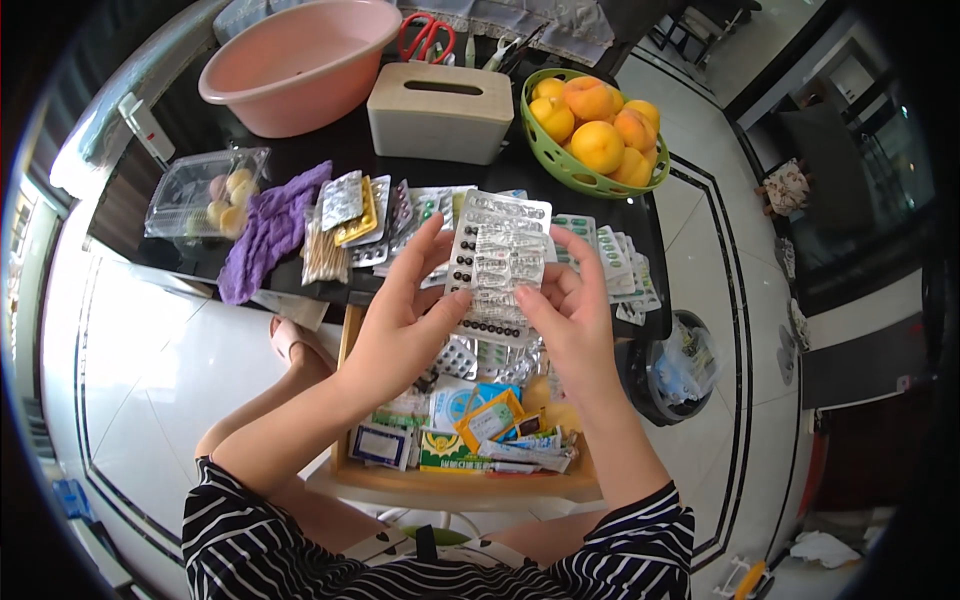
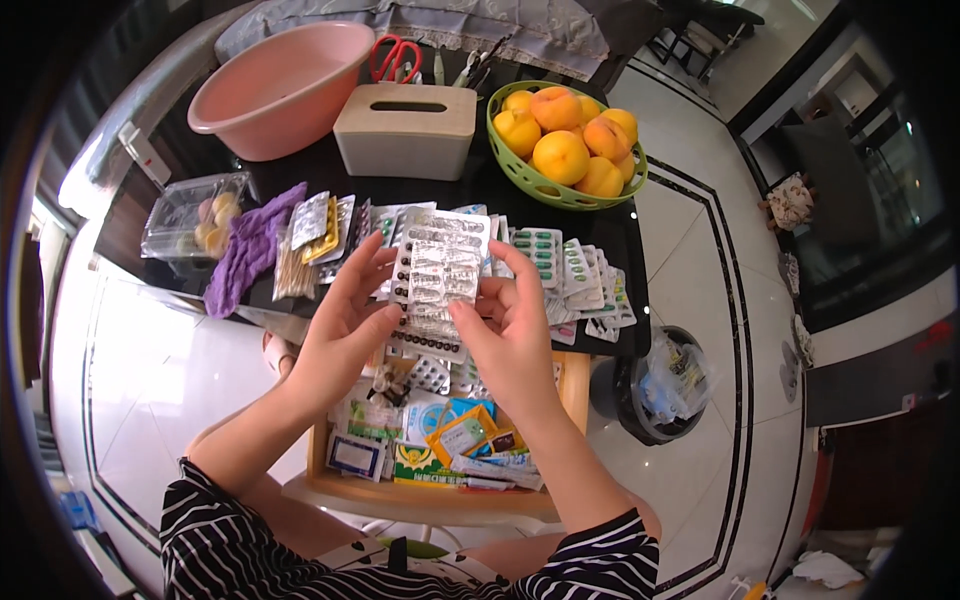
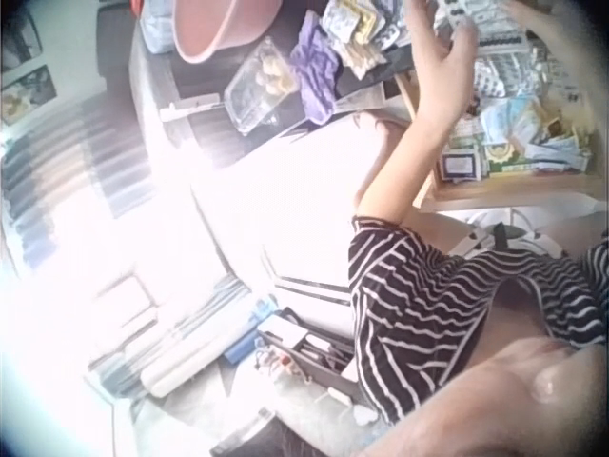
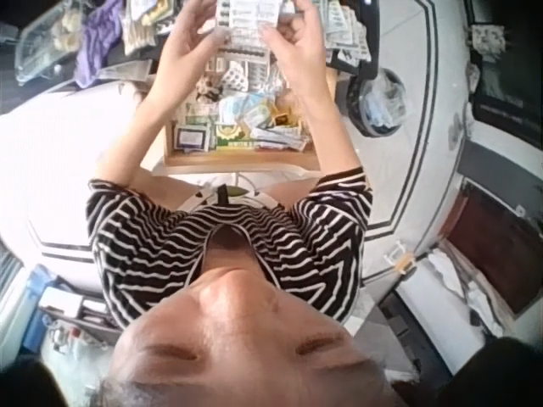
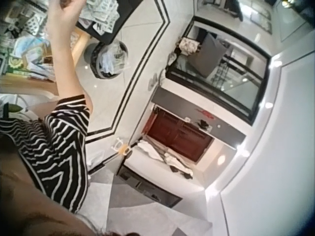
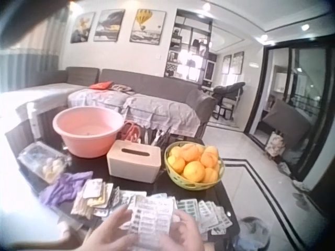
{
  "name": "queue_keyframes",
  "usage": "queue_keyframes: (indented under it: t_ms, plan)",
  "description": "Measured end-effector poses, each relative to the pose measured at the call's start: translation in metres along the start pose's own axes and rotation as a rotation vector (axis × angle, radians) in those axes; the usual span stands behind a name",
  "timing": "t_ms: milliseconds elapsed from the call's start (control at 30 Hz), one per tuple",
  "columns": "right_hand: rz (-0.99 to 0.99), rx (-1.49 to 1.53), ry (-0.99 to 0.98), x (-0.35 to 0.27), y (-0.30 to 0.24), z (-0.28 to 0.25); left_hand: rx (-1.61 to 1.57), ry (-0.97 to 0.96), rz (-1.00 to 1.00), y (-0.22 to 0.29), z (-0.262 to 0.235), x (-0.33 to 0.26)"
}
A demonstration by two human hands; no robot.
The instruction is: The person organizes various medication packets and blister packs by taking them out of a drawer and placing them on a black surface.
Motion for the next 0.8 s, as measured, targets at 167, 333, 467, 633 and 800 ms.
queue_keyframes:
  t_ms: [167,333,467,633,800]
  plan:
    - [-0.017,-0.227,0.010,0.041,-0.001,-0.011,0.131,-0.080,0.057,-0.006,-0.008,0.035]
    - [-0.021,-0.318,-0.026,0.073,0.008,-0.020,0.060,-0.115,-0.038,-0.015,-0.009,0.068]
    - [-0.018,-0.533,0.033,0.089,0.013,-0.019,-0.003,-0.119,-0.133,-0.019,-0.007,0.080]
    - [-0.020,-0.818,-0.001,0.088,0.004,-0.014,-0.020,-0.120,-0.184,-0.021,-0.009,0.079]
    - [-0.177,-1.061,0.043,0.079,0.005,-0.012,-0.038,-0.110,-0.216,-0.024,-0.011,0.065]
Point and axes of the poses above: each hand's wrist, its own x-axis towards the middle knuckle, its own z-axis out of the palm, y = z × x, the point moved 2 cm from there along x, towards the middle knuckle, and after that the axes turned 15 degrees about -x, right-handed, at the moved point
